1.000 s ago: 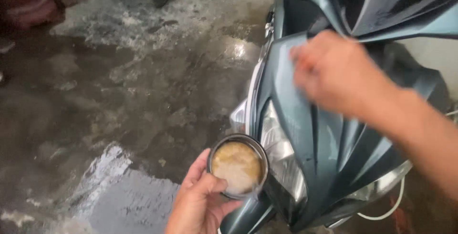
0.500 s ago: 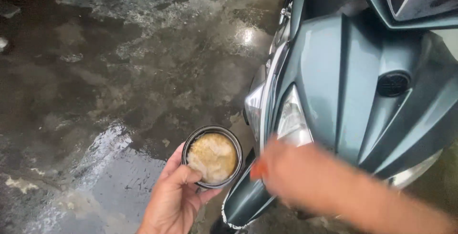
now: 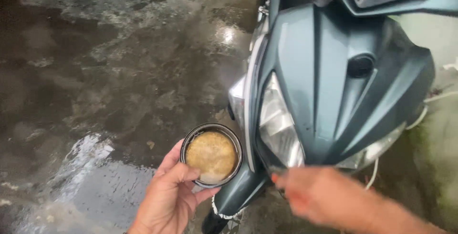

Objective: The person applies a brown paste from a can onto a scooter using an orange brush. They systematically cover the front fairing, handlebars, dashboard, and side panels with the substance.

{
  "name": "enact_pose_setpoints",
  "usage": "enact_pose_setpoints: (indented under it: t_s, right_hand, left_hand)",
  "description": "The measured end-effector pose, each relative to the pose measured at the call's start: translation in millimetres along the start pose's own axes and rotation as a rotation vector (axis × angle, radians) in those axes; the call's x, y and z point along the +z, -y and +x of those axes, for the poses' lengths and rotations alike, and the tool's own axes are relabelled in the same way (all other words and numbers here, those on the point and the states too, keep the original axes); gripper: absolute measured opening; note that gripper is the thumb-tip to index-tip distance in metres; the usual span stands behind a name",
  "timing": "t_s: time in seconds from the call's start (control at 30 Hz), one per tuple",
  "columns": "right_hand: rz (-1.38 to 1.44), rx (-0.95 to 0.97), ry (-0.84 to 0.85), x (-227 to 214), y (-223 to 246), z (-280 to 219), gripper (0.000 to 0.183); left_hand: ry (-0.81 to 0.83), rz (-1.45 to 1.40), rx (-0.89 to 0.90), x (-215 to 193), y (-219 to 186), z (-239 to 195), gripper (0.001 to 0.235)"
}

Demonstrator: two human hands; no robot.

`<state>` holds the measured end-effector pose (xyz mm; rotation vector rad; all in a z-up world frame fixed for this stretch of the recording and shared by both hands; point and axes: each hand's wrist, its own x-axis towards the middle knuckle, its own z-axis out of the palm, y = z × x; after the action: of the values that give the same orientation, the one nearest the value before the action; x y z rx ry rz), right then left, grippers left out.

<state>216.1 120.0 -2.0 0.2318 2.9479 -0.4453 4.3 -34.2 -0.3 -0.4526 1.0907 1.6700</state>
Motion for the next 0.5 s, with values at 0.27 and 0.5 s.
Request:
enact_pose_setpoints:
  t_s: [0.27, 0.5]
  right_hand:
    - [-0.243, 0.027, -0.801, -72, -14, -38, 0.016]
    - [0.067, 0.041, -0.641, -88, -55, -61, 0.019]
  left_hand:
    - [0.042, 0.075, -0.061, 30, 24, -14, 0.064]
    - [0.017, 0.121, -0.088, 72, 44, -26, 0.064]
